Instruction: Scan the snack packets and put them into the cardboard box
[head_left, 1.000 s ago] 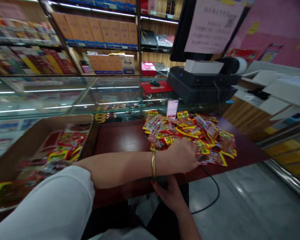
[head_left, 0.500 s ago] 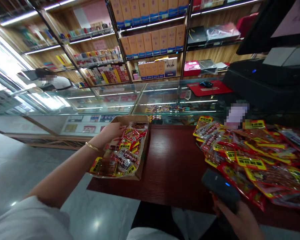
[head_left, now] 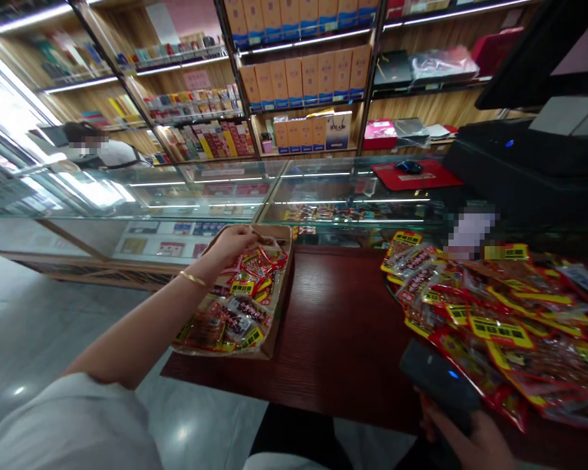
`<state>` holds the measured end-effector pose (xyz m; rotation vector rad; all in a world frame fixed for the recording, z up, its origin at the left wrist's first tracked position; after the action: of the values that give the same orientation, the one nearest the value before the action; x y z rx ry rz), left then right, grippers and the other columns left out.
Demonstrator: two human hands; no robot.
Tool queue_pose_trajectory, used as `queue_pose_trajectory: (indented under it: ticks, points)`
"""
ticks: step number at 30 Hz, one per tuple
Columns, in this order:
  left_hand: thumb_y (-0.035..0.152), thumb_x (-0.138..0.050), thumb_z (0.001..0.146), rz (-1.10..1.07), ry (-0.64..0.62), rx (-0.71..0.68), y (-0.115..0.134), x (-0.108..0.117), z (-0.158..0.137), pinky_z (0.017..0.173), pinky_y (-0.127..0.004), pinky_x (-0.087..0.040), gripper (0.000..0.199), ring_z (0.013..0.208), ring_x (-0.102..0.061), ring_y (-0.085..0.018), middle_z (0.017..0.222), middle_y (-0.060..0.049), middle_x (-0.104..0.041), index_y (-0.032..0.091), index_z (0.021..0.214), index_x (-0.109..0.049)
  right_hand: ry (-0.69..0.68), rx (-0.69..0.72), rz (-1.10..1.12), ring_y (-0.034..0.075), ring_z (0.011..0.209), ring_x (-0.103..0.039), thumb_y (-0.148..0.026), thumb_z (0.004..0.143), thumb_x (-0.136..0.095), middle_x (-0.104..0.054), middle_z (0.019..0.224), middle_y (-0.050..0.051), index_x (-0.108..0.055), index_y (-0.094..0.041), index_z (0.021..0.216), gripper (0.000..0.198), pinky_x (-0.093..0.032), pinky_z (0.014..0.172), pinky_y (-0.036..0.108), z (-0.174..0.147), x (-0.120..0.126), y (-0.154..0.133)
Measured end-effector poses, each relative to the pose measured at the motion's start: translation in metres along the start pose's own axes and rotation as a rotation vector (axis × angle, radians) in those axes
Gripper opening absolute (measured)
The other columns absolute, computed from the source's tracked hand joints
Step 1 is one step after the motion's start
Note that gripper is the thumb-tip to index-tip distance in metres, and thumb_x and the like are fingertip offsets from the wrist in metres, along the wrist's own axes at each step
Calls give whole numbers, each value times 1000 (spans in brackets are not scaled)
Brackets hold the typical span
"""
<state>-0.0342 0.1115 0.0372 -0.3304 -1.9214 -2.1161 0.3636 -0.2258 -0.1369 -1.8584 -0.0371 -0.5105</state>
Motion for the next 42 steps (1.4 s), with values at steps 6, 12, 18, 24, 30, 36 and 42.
queue_pose_trajectory:
  ticks: [6, 12, 18, 24, 30, 36, 42]
  points:
    - [19, -67, 79, -38, 63, -211, 56, -42, -108, 74, -29, -61, 16, 82, -74, -17, 83, 2, -74, 23, 88, -54, -11, 19, 85, 23, 52, -66, -66, 71, -70, -69, 55, 8, -74, -16, 69, 51, -56, 53, 30, -5, -4, -14]
    - [4, -47, 89, 218, -457, -554, 7, -155, -210, 103, -39, -54, 33, 117, -69, -20, 116, -6, -78, 23, 103, -70, -32, 27, 50, 21, 55, -66, -56, 78, -64, -70, 59, 6, -72, -16, 72, 41, -54, 57, 30, -8, -3, -23]
    - [-7, -37, 80, 255, -587, -526, -29, -151, -223, 111, -47, -48, 51, 138, -52, -22, 130, -6, -73, 23, 101, -72, -15, 48, 30, 22, 55, -67, -54, 79, -63, -70, 57, 6, -72, -17, 71, 39, -55, 57, 30, -10, -1, -27]
    - [37, -66, 87, 615, -211, -321, -13, -162, -223, 110, -59, -42, 41, 131, -54, -38, 136, -20, -64, 16, 122, -64, -36, 40, 75, 20, 53, -65, -52, 80, -65, -70, 58, 6, -71, -17, 70, 37, -53, 54, 29, -8, -3, -21]
    - [16, -71, 76, 255, -372, -156, -22, -199, -222, 118, -59, -28, 22, 146, -37, -35, 146, -16, -57, 21, 96, -62, -11, 21, 96, 20, 55, -65, -50, 81, -66, -69, 60, 5, -72, -16, 76, 35, -53, 56, 29, -10, -3, -17]
    - [19, -58, 79, -213, -556, 188, -35, -212, -187, 41, -19, -46, 19, 55, -68, -13, 93, -3, -77, 23, 96, -50, 5, 86, -52, 22, 59, -68, -50, 84, -63, -72, 63, 6, -72, -16, 81, 35, -55, 60, 31, -14, -3, -28]
    - [51, -57, 85, -414, -621, 361, -35, -207, -180, 34, -17, -39, 44, 40, -59, -9, 87, -8, -78, 17, 114, -59, 22, 243, -315, 29, 96, -74, -41, 87, -61, -79, 102, 10, -75, -20, 102, 30, -57, 88, 38, -34, -10, -63]
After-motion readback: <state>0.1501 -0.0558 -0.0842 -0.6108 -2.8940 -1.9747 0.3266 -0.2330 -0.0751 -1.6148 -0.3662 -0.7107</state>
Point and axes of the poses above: each hand's wrist, its own z-axis towards the middle knuckle, its own x-axis out of the back of the hand, y = z × x, the point moved 4 cm from there along z, towards the middle knuckle
